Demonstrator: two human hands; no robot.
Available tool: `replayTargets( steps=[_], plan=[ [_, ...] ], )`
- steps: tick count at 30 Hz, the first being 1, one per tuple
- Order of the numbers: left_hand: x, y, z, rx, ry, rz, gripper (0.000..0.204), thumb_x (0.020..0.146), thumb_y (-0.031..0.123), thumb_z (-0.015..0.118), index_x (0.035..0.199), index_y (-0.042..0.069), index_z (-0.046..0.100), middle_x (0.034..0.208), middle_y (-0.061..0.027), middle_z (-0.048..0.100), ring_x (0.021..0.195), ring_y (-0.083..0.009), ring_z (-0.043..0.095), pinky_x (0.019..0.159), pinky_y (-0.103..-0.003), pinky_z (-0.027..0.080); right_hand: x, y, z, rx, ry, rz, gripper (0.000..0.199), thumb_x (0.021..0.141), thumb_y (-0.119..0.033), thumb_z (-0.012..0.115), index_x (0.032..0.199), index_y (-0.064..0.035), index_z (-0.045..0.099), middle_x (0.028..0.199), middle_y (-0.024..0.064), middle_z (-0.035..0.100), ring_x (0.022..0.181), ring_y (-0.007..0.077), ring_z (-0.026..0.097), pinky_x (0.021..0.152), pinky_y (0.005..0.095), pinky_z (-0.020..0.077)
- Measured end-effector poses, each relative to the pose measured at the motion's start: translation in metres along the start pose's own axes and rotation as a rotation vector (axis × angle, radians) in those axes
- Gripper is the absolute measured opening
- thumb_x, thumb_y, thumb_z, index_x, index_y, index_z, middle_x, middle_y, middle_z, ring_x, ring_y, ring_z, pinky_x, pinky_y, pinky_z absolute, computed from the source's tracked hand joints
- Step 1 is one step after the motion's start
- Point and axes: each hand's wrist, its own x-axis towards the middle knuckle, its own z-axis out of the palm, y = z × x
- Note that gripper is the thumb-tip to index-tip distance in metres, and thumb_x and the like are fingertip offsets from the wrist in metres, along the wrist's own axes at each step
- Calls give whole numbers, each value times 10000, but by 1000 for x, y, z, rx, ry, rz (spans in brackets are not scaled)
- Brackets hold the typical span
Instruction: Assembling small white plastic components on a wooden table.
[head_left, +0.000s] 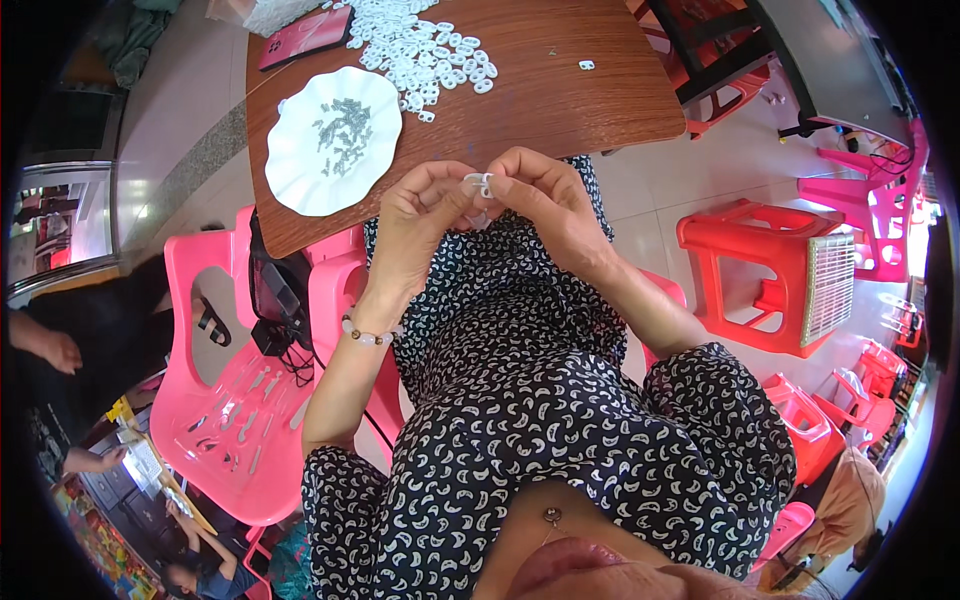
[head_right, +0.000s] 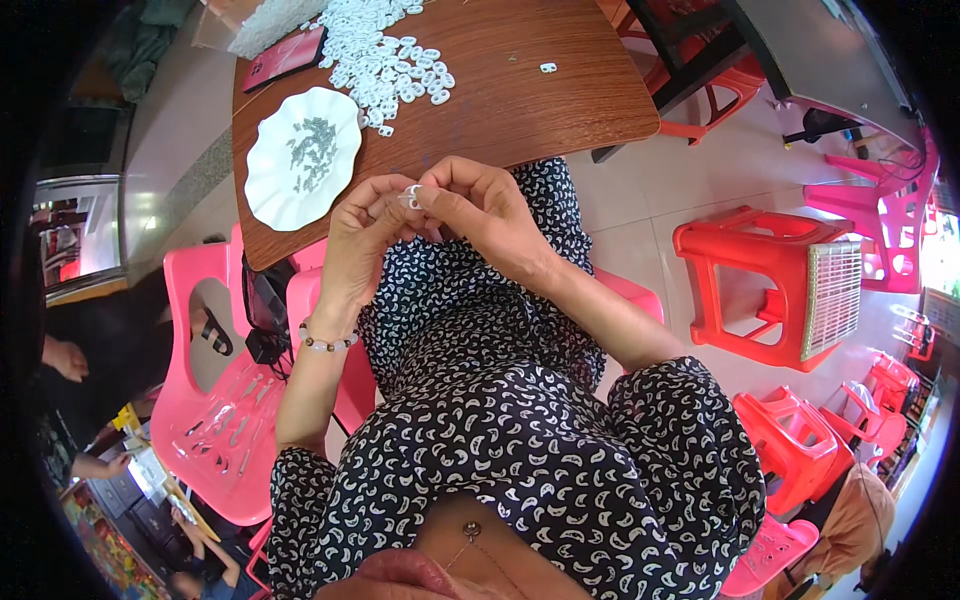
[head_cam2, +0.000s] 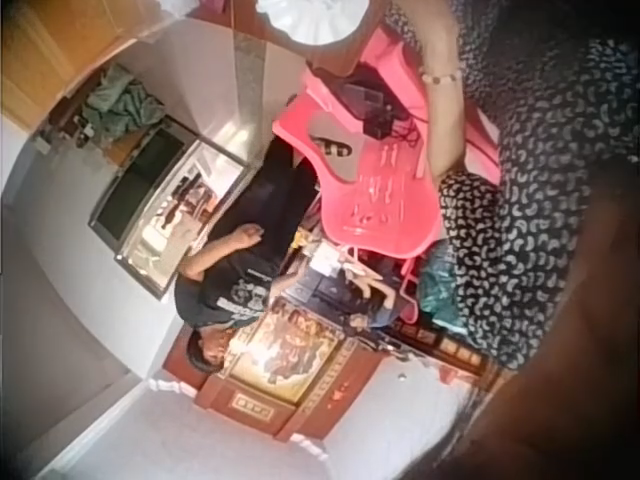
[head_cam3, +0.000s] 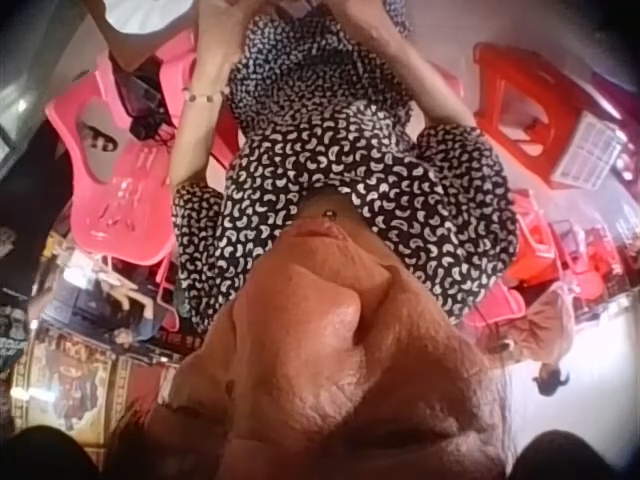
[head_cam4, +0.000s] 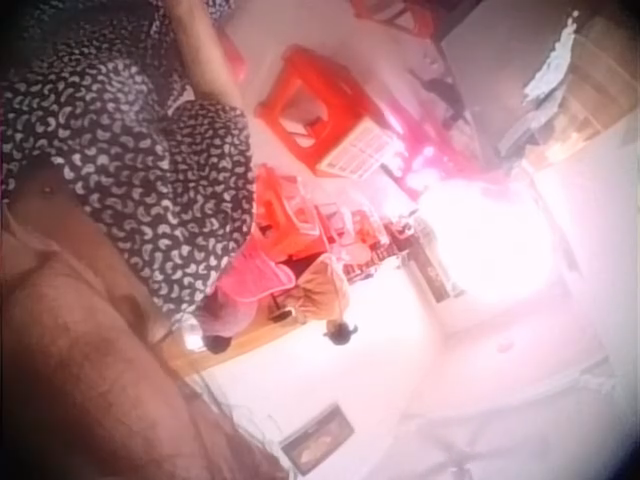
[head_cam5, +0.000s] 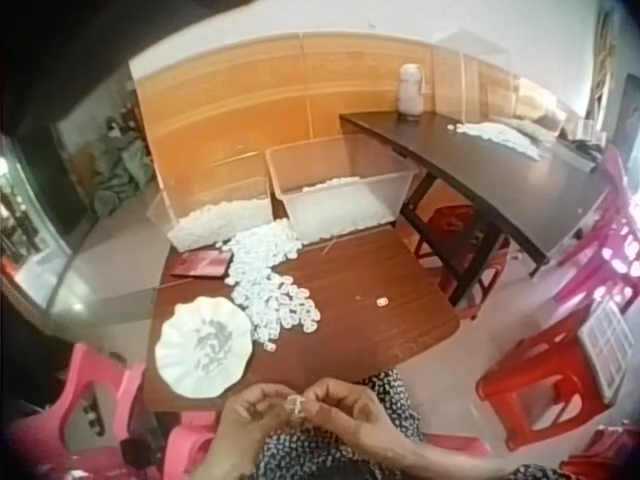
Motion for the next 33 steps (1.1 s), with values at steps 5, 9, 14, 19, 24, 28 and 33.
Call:
replayTargets(
  steps=[5,9,14,19,24,28,33],
  plan=[
    [2,-4,2,-153,-31,-21,185,898,158,665,1021,27,623,803,-33,682,662,-85,617,619,-206,493,1,2,-2,118,-20,28,160,957,-189,532,925,-39,577,841,22,618,774,94,549,750,250,443],
    [2,-5,3,-160,-38,-6,175,899,169,664,1004,34,626,777,-21,670,650,-79,607,619,-200,488,1,3,-2,277,-72,69,168,965,-197,511,928,-43,570,828,22,607,772,98,547,735,255,444],
    [1,-8,5,-175,-36,-6,196,912,179,648,1042,31,652,776,-9,658,646,-73,593,604,-204,473,1,6,-2,300,-78,71,176,967,-204,509,918,-46,569,816,23,597,770,98,548,726,256,446],
    [-1,-10,8,-37,-9,81,188,925,172,630,991,13,704,832,-24,640,665,-73,573,605,-214,461,3,10,-6,302,-82,58,172,967,-194,508,916,-41,568,819,25,597,771,98,549,722,254,448],
    [-5,-4,10,81,18,138,193,929,162,622,936,-1,725,868,-35,617,669,-76,556,606,-218,450,5,11,-7,308,-75,47,166,962,-182,513,917,-32,567,832,31,609,779,104,563,734,257,452],
    [-6,-5,2,-77,27,14,161,910,146,646,945,4,714,846,-39,653,671,-85,575,621,-210,462,5,18,-8,282,-97,70,160,958,-176,516,914,-32,570,837,37,619,774,110,571,741,264,459],
    [-9,-3,-1,-238,29,-128,187,886,143,676,1013,6,673,820,-44,685,706,-94,617,641,-206,485,4,19,-6,314,-72,101,164,951,-178,525,891,-34,574,820,41,624,754,119,576,740,269,462]
  ],
)
